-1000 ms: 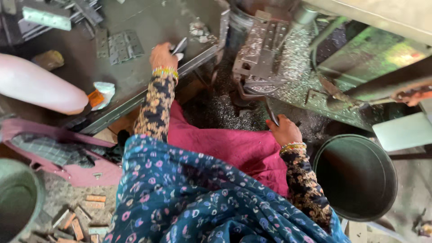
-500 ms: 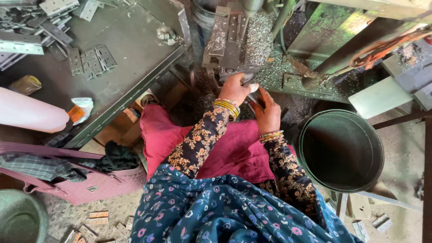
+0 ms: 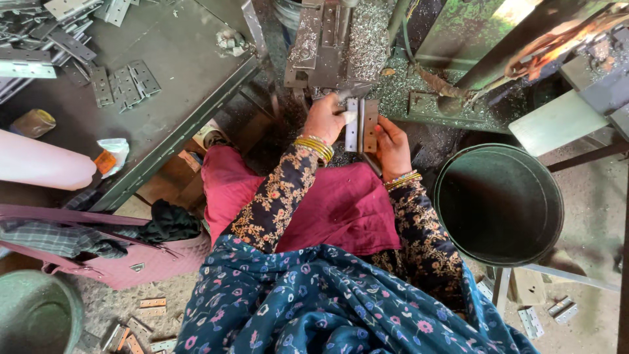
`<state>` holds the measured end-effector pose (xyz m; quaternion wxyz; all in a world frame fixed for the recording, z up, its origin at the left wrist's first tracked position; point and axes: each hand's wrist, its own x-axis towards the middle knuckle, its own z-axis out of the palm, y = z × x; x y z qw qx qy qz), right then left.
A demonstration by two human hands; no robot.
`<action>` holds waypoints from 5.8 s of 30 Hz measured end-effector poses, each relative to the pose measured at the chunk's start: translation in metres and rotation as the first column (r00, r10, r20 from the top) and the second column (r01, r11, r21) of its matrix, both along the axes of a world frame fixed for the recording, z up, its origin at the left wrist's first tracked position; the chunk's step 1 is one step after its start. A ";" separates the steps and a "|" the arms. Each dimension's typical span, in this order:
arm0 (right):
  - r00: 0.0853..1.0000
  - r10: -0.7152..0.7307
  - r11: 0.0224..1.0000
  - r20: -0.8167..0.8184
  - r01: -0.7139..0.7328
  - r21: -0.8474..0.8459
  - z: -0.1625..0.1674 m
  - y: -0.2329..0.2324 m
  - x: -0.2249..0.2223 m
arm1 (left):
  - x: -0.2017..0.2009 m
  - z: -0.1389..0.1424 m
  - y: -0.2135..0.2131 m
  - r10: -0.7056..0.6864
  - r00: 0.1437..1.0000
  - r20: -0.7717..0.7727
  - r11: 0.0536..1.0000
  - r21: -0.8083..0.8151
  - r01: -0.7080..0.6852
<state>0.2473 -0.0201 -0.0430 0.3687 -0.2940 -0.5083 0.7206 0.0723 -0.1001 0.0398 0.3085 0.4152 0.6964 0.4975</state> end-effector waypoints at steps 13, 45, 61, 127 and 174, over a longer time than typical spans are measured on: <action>0.915 -0.104 0.784 0.391 -0.167 0.598 0.028 -0.012 -0.004 | -0.017 -0.001 0.019 -0.048 0.458 -0.887 0.999 -0.036 0.035; 0.481 -0.276 0.813 0.832 -0.345 0.469 -0.035 -0.028 -0.001 | -0.059 -0.019 0.112 -0.024 0.395 -0.918 0.932 -0.164 -0.324; 0.289 -0.203 0.797 0.936 -0.506 0.329 -0.026 -0.008 -0.004 | -0.069 -0.023 0.126 -0.121 0.387 -0.914 0.916 -0.253 -0.311; 0.396 -0.245 0.738 0.885 -0.515 0.436 -0.025 -0.007 -0.009 | -0.052 -0.039 0.101 0.073 0.453 -0.889 0.935 -0.097 -0.340; 0.422 -0.280 0.768 0.862 -0.440 0.465 -0.066 -0.034 0.004 | -0.066 0.017 0.139 0.303 0.333 -0.893 0.862 0.108 -0.496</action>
